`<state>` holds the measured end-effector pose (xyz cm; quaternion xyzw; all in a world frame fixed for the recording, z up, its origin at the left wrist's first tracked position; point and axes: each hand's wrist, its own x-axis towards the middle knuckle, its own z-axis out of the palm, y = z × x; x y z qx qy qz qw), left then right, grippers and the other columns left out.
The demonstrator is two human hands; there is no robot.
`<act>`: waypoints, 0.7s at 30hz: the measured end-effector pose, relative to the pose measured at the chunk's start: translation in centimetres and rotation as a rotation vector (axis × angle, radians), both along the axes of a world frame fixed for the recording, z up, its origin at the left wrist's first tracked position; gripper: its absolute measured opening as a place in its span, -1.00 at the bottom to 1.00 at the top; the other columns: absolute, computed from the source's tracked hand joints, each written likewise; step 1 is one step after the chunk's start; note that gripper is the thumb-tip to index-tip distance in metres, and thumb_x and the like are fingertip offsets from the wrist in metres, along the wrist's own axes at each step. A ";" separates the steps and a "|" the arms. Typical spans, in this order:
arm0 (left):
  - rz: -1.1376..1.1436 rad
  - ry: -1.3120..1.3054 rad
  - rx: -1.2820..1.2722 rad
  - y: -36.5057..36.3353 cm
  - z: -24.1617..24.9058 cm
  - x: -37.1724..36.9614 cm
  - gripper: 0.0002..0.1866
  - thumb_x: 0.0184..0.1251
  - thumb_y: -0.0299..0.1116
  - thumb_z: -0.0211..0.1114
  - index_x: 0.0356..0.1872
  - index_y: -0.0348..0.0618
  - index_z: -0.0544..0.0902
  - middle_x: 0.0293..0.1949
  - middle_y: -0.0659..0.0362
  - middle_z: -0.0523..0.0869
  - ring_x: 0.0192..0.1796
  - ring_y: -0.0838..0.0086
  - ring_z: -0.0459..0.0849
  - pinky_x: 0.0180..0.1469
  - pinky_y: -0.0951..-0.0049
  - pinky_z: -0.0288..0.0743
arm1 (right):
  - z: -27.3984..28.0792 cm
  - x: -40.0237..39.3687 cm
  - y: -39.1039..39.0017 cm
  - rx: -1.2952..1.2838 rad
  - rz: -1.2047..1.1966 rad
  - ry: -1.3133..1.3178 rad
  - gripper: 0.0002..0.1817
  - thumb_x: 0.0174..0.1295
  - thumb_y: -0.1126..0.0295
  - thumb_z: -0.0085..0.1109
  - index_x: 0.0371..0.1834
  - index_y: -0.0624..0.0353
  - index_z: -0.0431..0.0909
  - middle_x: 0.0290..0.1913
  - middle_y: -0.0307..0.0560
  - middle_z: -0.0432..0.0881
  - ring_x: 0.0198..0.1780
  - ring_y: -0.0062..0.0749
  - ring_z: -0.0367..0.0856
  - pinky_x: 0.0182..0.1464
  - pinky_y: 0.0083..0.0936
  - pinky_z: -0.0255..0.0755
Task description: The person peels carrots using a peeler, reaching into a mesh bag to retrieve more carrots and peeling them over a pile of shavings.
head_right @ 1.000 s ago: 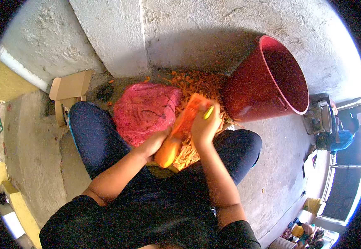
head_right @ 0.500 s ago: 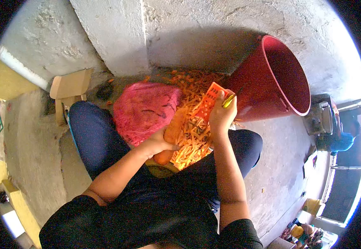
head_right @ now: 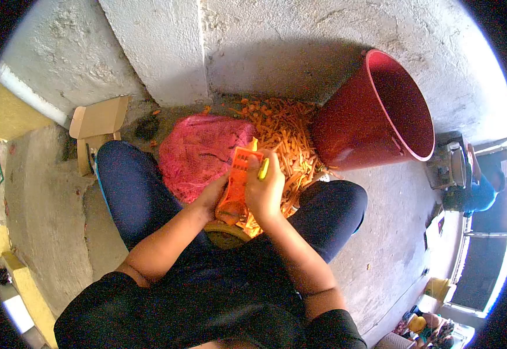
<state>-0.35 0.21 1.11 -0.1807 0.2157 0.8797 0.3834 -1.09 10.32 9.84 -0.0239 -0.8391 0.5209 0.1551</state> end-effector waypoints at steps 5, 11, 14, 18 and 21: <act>0.011 0.047 -0.003 -0.1 0.1 0.2 -0.54 0.34 -0.04 -0.28 0.01 -0.14 0.37 -0.09 0.12 0.53 -0.10 0.40 0.54 -0.04 0.40 0.41 | -1.0 0.6 -0.5 -0.009 -0.002 -0.021 -0.82 0.17 0.35 -0.01 -0.30 0.25 0.37 -0.52 0.11 0.50 -0.48 -0.21 0.52 -0.39 -0.44 0.37; 0.040 0.091 -0.075 0.1 2.9 0.4 -0.53 0.35 -0.04 -0.33 -0.01 -0.16 0.38 -0.18 0.11 0.56 -0.23 0.45 0.57 -0.14 0.45 0.44 | -0.5 -0.2 0.3 0.130 -0.083 -0.049 -0.81 0.15 0.34 0.02 -0.30 0.23 0.37 -0.50 0.17 0.50 -0.43 -0.11 0.54 -0.38 -0.40 0.38; -0.156 0.222 -0.242 0.0 1.0 0.9 -0.58 0.35 -0.14 -0.30 0.00 -0.20 0.38 -0.15 0.11 0.56 -0.20 0.37 0.57 -0.02 0.41 0.39 | -1.8 -2.8 2.5 0.170 -0.221 0.102 -0.83 0.13 0.35 0.03 -0.30 0.21 0.38 -0.47 0.16 0.50 -0.40 -0.10 0.53 -0.35 -0.38 0.37; -0.299 0.323 -0.169 0.4 2.9 2.8 -0.58 0.33 -0.06 -0.28 -0.30 -0.17 0.45 -0.51 0.14 0.56 -0.54 0.45 0.55 -0.44 0.47 0.47 | -0.4 -7.6 7.6 0.223 -0.531 0.286 -0.81 0.14 0.32 0.01 -0.31 0.21 0.38 -0.49 0.09 0.50 -0.49 -0.21 0.47 -0.38 -0.39 0.36; -0.403 0.378 0.070 0.3 4.2 2.6 -0.57 0.27 -0.02 -0.14 -0.16 -0.21 0.40 -0.43 0.11 0.55 -0.44 0.41 0.55 -0.36 0.43 0.46 | -0.2 -10.0 12.0 0.210 -0.618 0.387 -0.82 0.15 0.33 0.00 -0.33 0.23 0.38 -0.50 0.00 0.49 -0.49 -0.26 0.45 -0.36 -0.44 0.35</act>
